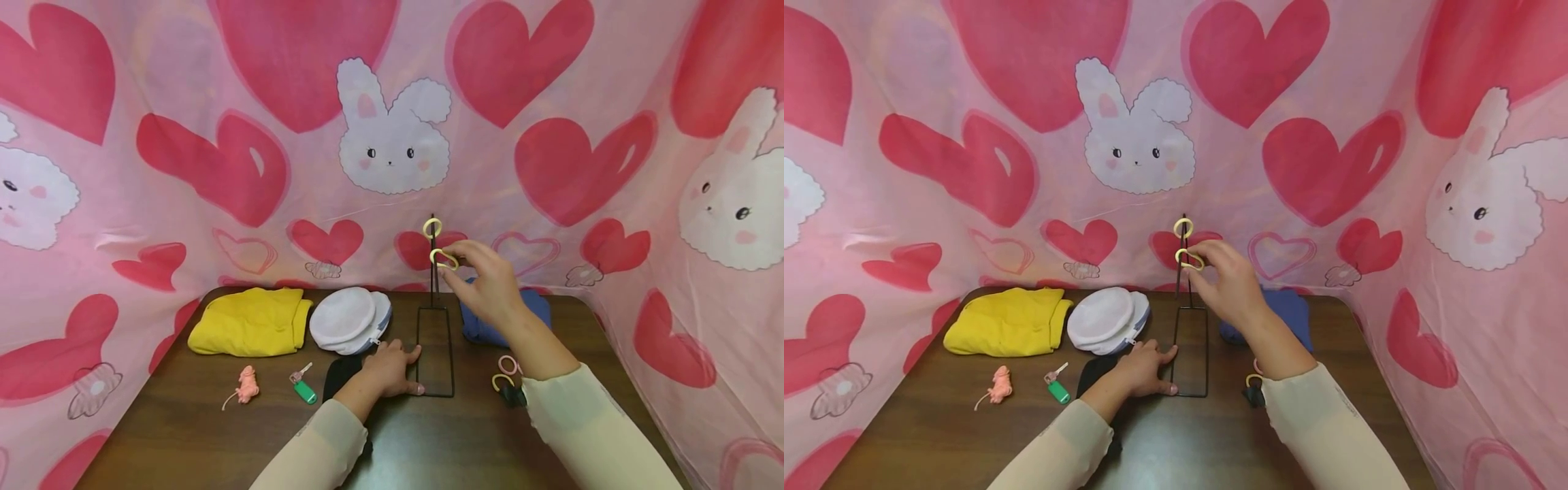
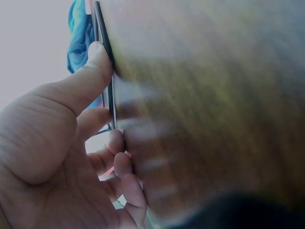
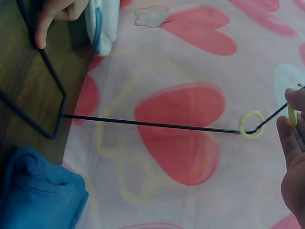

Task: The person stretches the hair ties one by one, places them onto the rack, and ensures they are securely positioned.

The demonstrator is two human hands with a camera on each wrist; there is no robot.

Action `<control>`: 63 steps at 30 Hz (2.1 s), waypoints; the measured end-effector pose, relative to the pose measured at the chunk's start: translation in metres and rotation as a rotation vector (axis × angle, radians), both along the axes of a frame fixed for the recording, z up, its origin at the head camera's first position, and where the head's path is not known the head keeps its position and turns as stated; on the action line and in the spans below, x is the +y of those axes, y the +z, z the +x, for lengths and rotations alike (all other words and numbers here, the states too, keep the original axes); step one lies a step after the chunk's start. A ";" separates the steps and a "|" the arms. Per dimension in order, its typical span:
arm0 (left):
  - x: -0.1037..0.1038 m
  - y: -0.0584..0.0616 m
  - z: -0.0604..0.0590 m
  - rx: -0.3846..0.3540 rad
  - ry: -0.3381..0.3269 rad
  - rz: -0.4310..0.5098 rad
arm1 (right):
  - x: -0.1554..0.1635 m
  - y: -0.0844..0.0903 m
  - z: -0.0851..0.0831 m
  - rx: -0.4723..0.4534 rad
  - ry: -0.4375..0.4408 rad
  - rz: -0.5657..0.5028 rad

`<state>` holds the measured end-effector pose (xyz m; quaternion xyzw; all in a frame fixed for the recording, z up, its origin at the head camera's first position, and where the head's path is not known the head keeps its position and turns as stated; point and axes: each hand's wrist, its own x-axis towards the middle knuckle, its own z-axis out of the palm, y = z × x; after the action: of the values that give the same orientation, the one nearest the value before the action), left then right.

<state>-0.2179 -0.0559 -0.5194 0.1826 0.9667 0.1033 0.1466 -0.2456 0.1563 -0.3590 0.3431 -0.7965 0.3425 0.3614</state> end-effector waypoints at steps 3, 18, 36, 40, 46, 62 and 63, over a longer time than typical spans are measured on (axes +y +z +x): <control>-0.001 -0.001 0.000 -0.002 -0.003 0.001 | -0.002 -0.004 -0.010 -0.010 -0.020 -0.022; -0.001 -0.002 -0.001 -0.009 -0.006 0.006 | -0.019 -0.011 -0.056 -0.067 -0.069 -0.158; -0.001 -0.004 0.003 0.018 -0.012 0.013 | -0.004 -0.024 -0.044 -0.145 -0.063 -0.203; -0.001 -0.003 0.003 0.016 -0.014 0.014 | 0.005 -0.030 -0.029 -0.138 -0.044 -0.193; 0.000 -0.004 0.002 0.016 -0.011 0.014 | 0.020 -0.041 -0.006 -0.143 -0.010 -0.148; -0.001 -0.007 0.001 0.007 -0.006 0.021 | 0.063 -0.077 0.041 -0.169 -0.049 0.010; -0.001 -0.007 0.001 0.006 -0.007 0.021 | 0.067 -0.079 0.043 -0.173 -0.058 0.019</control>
<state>-0.2171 -0.0567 -0.5263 0.1877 0.9654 0.1123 0.1420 -0.2026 0.2230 -0.4381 0.2924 -0.8374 0.3529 0.2979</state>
